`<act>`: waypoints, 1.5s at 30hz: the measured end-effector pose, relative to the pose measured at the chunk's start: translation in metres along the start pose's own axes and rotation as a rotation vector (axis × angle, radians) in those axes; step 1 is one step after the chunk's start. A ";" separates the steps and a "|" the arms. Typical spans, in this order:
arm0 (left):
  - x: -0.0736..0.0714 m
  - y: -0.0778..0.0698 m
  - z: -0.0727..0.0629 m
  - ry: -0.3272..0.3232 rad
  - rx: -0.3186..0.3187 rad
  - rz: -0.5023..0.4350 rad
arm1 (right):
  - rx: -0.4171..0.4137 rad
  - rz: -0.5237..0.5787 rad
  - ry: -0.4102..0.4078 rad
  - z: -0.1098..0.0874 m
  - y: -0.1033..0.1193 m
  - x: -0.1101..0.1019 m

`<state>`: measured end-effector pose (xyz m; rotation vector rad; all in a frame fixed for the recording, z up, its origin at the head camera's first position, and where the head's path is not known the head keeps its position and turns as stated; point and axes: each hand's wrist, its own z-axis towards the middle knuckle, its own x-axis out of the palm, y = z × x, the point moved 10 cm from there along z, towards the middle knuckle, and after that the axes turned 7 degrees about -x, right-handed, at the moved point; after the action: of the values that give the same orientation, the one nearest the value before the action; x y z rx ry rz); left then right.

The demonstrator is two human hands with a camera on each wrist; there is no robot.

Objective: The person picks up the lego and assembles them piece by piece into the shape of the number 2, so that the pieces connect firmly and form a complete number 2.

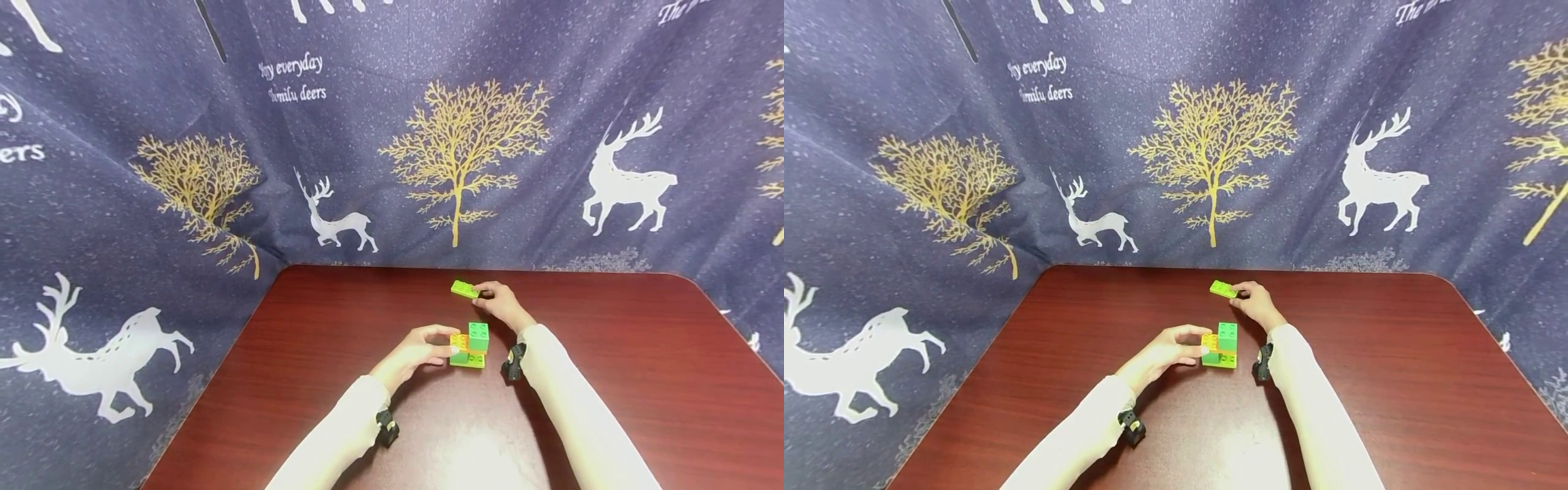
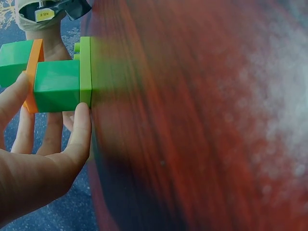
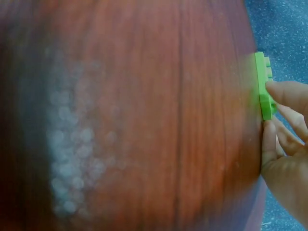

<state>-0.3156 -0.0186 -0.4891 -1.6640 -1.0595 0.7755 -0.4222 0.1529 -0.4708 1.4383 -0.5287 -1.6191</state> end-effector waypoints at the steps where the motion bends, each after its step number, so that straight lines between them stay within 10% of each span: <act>1: 0.000 0.000 0.000 0.000 0.001 0.001 | 0.015 0.007 -0.007 0.000 -0.002 0.000; 45: 0.000 -0.001 -0.001 -0.013 -0.006 0.017 | 0.003 -0.029 -0.136 -0.005 0.002 -0.024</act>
<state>-0.3152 -0.0192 -0.4874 -1.6769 -1.0584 0.7961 -0.4187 0.1731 -0.4566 1.3500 -0.5901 -1.7489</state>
